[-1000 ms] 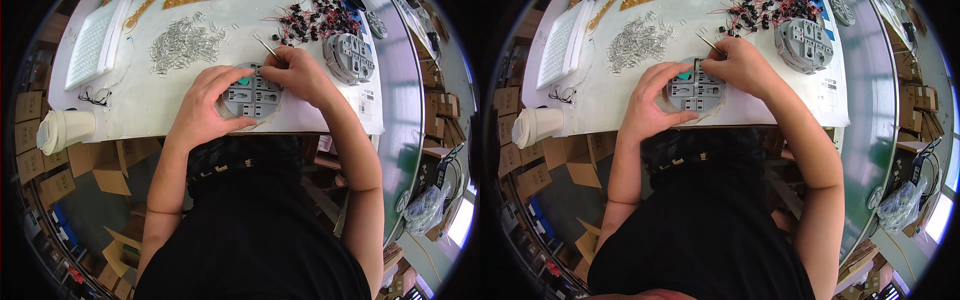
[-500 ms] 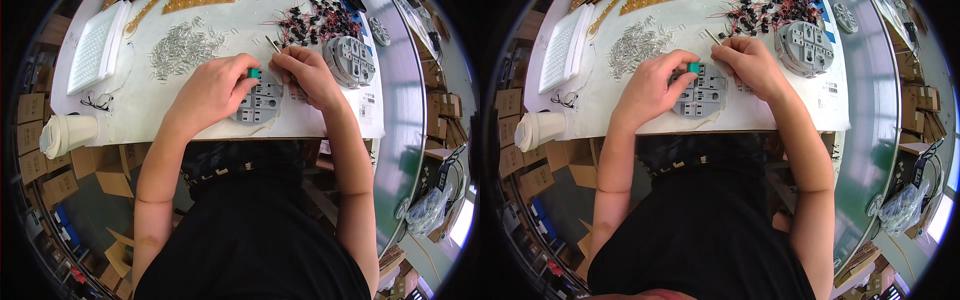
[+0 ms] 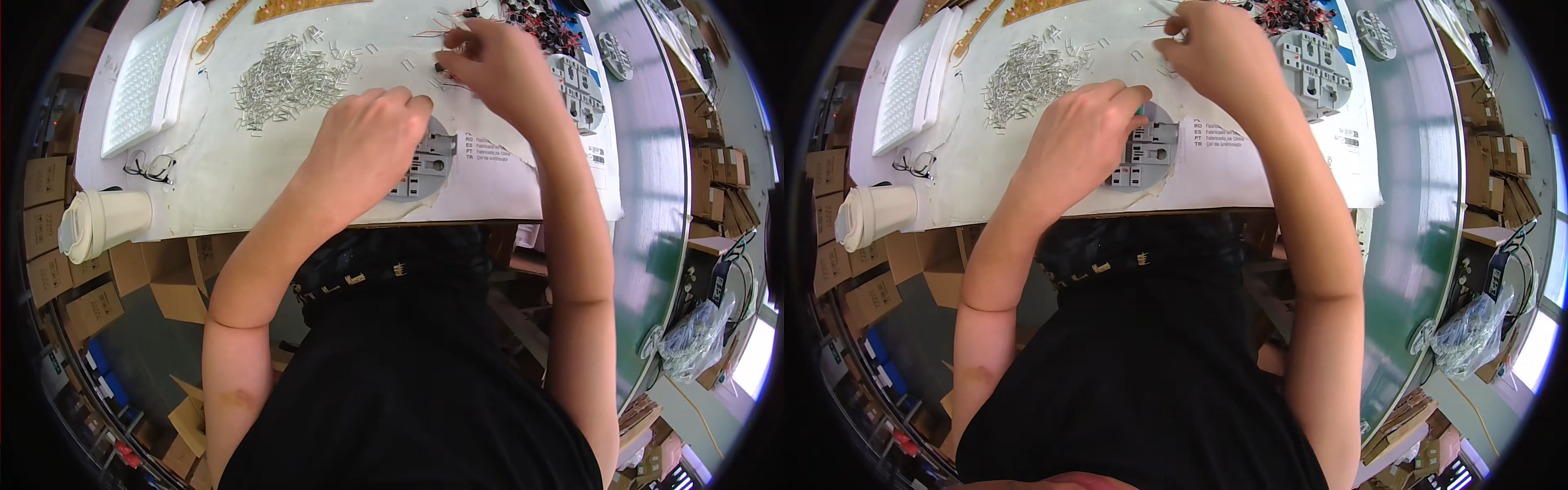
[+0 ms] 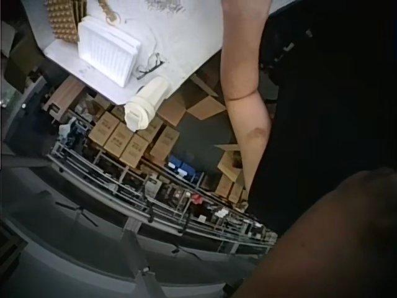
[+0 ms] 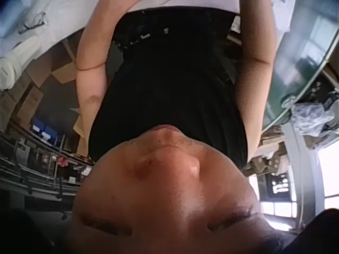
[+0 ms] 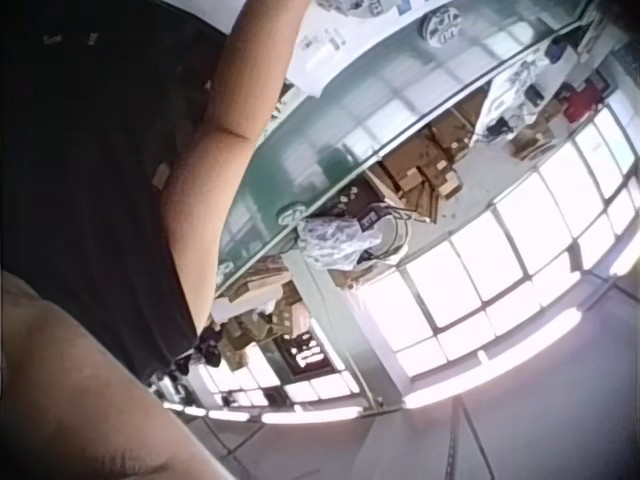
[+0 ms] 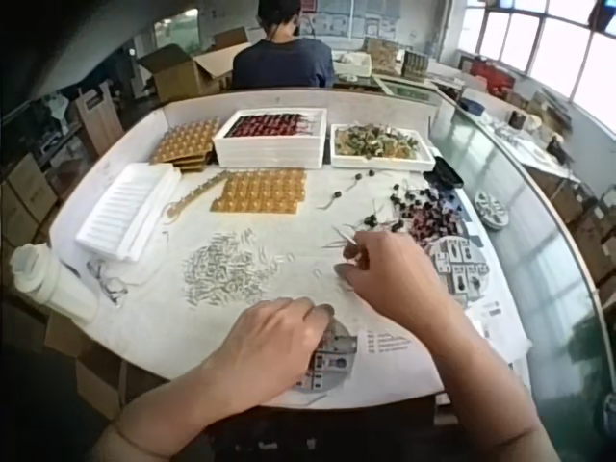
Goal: Assembling small components into a circular housing at a workbench.
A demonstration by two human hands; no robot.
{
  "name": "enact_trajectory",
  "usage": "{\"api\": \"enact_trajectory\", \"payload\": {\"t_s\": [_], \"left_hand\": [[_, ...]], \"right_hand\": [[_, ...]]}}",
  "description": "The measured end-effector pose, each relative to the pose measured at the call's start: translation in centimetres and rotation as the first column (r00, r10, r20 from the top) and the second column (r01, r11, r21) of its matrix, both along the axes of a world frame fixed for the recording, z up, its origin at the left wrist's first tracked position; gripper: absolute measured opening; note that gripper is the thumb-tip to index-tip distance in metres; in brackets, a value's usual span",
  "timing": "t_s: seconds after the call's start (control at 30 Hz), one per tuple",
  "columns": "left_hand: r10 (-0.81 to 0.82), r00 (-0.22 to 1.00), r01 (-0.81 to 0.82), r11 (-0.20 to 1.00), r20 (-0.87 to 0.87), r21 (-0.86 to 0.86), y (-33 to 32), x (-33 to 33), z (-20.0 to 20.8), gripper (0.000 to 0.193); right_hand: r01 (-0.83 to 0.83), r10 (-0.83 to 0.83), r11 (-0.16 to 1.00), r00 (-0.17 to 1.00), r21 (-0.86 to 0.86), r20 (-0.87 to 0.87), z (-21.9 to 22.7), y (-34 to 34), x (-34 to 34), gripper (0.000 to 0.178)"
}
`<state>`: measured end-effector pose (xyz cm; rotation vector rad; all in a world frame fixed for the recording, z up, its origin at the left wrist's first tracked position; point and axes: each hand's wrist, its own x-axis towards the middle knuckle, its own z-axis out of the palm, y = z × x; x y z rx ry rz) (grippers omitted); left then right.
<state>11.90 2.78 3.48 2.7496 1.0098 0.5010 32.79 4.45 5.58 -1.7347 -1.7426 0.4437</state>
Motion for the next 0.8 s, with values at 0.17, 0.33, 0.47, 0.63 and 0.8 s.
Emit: {"api": "enact_trajectory", "payload": {"t_s": [0.17,0.33,0.47,0.63,0.8], "left_hand": [[0.077,0.987,-0.065,0.994,0.139,-0.090,-1.2,-1.5,-0.6,0.028],[0.146,0.829,-0.051,0.981,0.539,-0.188,-0.2,-5.2,-0.7,0.039],[0.060,0.797,-0.067,0.998,0.602,-0.011,1.6,-7.1,0.4,0.043],[0.015,0.753,0.049,0.996,0.658,-0.079,2.7,-6.0,-0.2,0.044],[0.020,0.770,0.176,0.954,0.638,-0.243,3.0,-5.6,0.4,0.042]], "right_hand": [[-0.066,0.168,0.960,0.911,-0.272,0.376,0.9,2.3,-1.2,0.029],[-0.128,0.144,0.989,0.940,0.071,-0.310,0.9,-1.0,0.5,0.023],[-0.131,0.074,0.989,0.854,-0.075,-0.514,1.6,-3.8,-2.2,0.018],[-0.105,0.060,0.992,0.875,-0.067,-0.480,0.0,-3.4,-3.4,0.016],[-0.168,0.181,0.983,0.838,0.072,-0.515,-1.3,-3.7,-4.6,0.017]]}}
